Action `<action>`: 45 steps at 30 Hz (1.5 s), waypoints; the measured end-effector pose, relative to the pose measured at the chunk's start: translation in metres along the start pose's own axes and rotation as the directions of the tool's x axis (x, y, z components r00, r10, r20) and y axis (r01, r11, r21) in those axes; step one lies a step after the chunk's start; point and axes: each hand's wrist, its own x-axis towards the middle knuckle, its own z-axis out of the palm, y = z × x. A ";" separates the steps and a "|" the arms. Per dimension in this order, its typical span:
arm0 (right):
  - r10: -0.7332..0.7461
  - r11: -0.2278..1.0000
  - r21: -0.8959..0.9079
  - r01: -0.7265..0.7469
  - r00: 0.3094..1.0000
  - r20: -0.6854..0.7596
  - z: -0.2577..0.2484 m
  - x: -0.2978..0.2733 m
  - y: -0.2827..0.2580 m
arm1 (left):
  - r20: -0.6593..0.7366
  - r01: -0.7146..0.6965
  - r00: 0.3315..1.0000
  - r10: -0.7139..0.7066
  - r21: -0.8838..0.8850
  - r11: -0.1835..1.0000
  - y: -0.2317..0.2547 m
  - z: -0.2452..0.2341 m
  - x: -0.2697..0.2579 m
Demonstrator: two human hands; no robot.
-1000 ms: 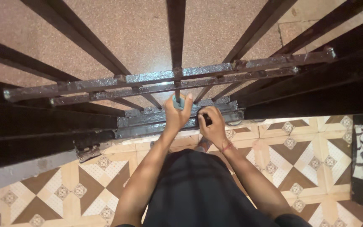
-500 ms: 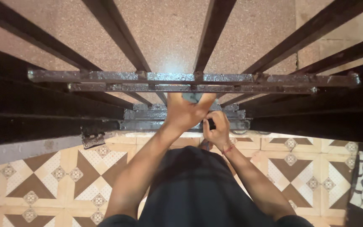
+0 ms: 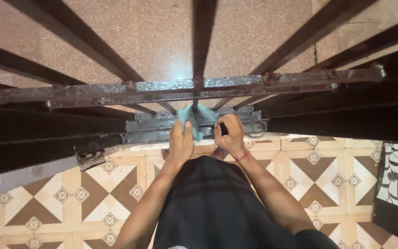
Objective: The person cleans a metal gate by wiping the bars and frame with a cloth.
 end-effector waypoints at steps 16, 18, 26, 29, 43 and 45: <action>0.024 1.000 -0.020 -0.023 0.999 0.045 0.024 -0.015 -0.018 | -0.071 0.479 0.847 -0.526 -0.326 0.815 -0.004 -0.040 -0.033; 0.037 0.999 -0.027 -0.035 0.998 0.050 0.024 -0.021 -0.019 | -0.259 0.115 0.956 -0.136 -0.096 0.989 -0.002 -0.020 0.004; 0.005 0.992 -0.124 0.000 0.999 0.039 0.023 -0.030 -0.028 | -0.195 0.251 0.920 -0.340 -0.372 0.894 0.064 -0.047 0.078; 0.002 0.992 -0.129 0.001 1.000 0.024 0.023 -0.033 -0.030 | -0.106 0.072 0.991 -0.087 -0.140 0.988 0.059 -0.059 0.082; -0.004 0.989 -0.145 0.007 1.000 0.018 0.012 -0.030 -0.028 | -0.100 0.266 0.956 -0.276 -0.105 0.958 -0.007 -0.026 0.051; 0.000 0.988 -0.154 0.002 1.000 0.014 0.015 -0.031 -0.026 | -0.124 0.327 0.926 -0.356 -0.206 0.922 0.027 -0.035 0.069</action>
